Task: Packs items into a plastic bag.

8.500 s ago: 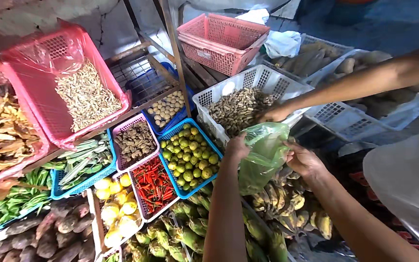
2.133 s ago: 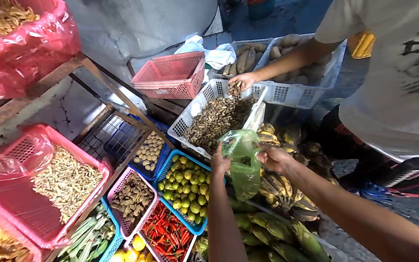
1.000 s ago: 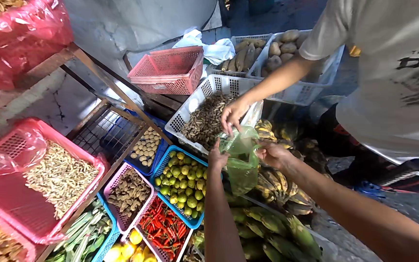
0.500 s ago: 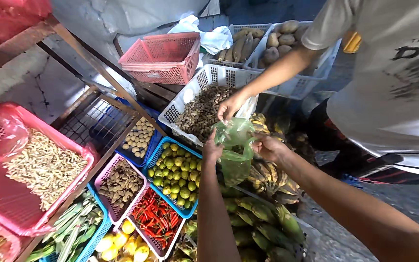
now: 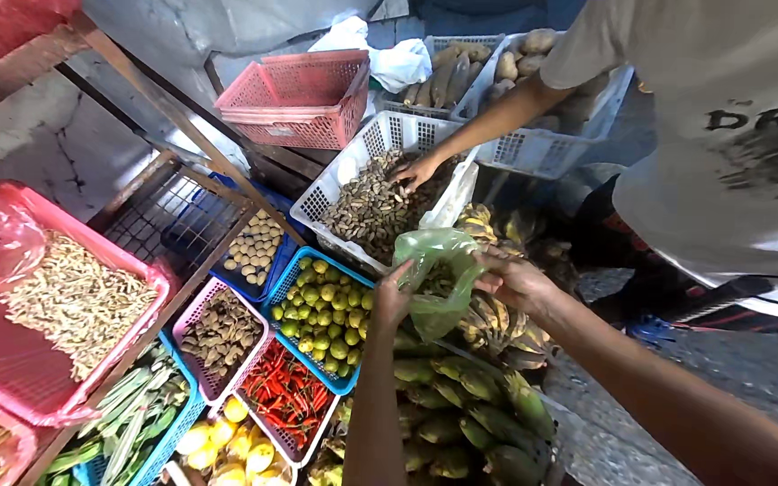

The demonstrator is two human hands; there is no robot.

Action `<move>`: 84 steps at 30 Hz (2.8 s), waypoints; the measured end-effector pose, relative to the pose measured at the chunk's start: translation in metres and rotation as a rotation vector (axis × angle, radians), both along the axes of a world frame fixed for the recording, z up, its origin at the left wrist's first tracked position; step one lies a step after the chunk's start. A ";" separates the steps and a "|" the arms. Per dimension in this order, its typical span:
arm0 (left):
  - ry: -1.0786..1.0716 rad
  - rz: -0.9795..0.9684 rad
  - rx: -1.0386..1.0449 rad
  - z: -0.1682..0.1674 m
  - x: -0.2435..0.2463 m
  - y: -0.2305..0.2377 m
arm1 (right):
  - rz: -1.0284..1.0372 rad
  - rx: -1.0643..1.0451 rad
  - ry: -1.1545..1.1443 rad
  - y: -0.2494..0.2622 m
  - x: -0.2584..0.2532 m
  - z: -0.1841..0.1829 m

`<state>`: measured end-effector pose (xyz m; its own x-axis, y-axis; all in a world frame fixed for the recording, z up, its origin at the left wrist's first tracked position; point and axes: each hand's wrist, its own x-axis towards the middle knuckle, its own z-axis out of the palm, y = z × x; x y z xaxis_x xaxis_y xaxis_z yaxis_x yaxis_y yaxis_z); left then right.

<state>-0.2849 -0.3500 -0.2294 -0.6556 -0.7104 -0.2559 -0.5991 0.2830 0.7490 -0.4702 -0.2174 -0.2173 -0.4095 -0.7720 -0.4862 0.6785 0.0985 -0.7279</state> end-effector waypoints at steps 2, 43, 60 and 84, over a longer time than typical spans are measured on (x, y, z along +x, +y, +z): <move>0.128 0.045 -0.009 0.002 0.017 0.017 | 0.058 -0.052 0.057 0.013 0.002 0.007; -0.314 0.218 0.246 -0.022 0.111 0.131 | 0.592 0.402 0.376 0.110 0.039 -0.057; 0.456 0.858 0.632 -0.058 0.087 0.151 | 0.358 0.403 0.228 0.096 0.067 -0.088; 1.579 0.661 0.730 0.058 0.144 0.073 | 0.451 -0.101 -0.147 -0.062 0.107 0.084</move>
<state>-0.1407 -0.2766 -0.1718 -0.2587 -0.9612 -0.0954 0.8206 -0.2708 0.5033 -0.3634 -0.2796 -0.1329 0.0439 -0.9031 -0.4272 0.6809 0.3400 -0.6487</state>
